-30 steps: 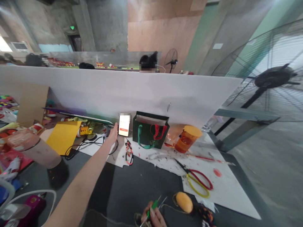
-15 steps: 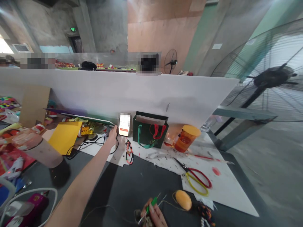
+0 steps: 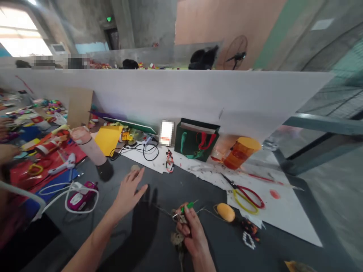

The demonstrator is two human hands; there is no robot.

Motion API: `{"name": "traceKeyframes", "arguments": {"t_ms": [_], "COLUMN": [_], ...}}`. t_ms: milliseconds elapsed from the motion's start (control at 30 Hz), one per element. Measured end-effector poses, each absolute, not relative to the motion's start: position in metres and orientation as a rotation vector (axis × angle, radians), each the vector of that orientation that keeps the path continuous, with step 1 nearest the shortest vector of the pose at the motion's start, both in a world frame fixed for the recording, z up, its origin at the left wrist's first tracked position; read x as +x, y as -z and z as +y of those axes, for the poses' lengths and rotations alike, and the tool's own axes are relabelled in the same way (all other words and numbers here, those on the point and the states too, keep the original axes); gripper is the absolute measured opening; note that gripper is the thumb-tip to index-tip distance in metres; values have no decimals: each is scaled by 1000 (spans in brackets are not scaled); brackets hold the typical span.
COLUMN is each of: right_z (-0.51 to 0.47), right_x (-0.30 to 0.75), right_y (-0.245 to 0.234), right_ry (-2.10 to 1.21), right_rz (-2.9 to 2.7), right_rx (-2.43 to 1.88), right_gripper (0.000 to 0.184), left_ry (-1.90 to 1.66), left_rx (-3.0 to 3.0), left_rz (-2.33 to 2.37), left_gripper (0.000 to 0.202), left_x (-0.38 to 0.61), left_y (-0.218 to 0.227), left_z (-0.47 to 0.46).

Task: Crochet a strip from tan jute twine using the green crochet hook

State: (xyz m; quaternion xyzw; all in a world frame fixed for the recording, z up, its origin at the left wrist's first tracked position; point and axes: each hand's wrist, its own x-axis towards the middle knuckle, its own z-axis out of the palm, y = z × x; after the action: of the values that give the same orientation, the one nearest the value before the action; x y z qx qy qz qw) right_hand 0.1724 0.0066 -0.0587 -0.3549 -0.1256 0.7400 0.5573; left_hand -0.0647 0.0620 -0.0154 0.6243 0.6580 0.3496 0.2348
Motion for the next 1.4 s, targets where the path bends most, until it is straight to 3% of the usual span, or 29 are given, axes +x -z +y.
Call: {"name": "traceKeyframes", "arguments": {"t_ms": [200,467,800,1000,1233,1400], "right_z": [7,12,14,14,18,16], "right_x": [169,169,169,170,174,168], "right_y": [54,52,47,48,58,57], "right_ry": [-1715,-1693,-1700,-1718,-1748,-1856], "right_rz": [-305,-367,-373,-381,-376,-455], "right_rx": [-852,-822,-788,-749,-692,-673], "right_gripper": [46,47,49,47,48,51], "left_ry": [-735,-819,-987,-1005,-914,-971], "left_rx": [1797,1732,1353,1014,698,677], "left_rz": [2087,2176,1554,1067,857,777], "left_gripper": [55,51,34,54,30,31], "left_x": [-84,-86,-44,-2,17,33], "left_y": [29,21,13,-12,-35,-32], "left_z": [53,86,99,70,77,68]}}
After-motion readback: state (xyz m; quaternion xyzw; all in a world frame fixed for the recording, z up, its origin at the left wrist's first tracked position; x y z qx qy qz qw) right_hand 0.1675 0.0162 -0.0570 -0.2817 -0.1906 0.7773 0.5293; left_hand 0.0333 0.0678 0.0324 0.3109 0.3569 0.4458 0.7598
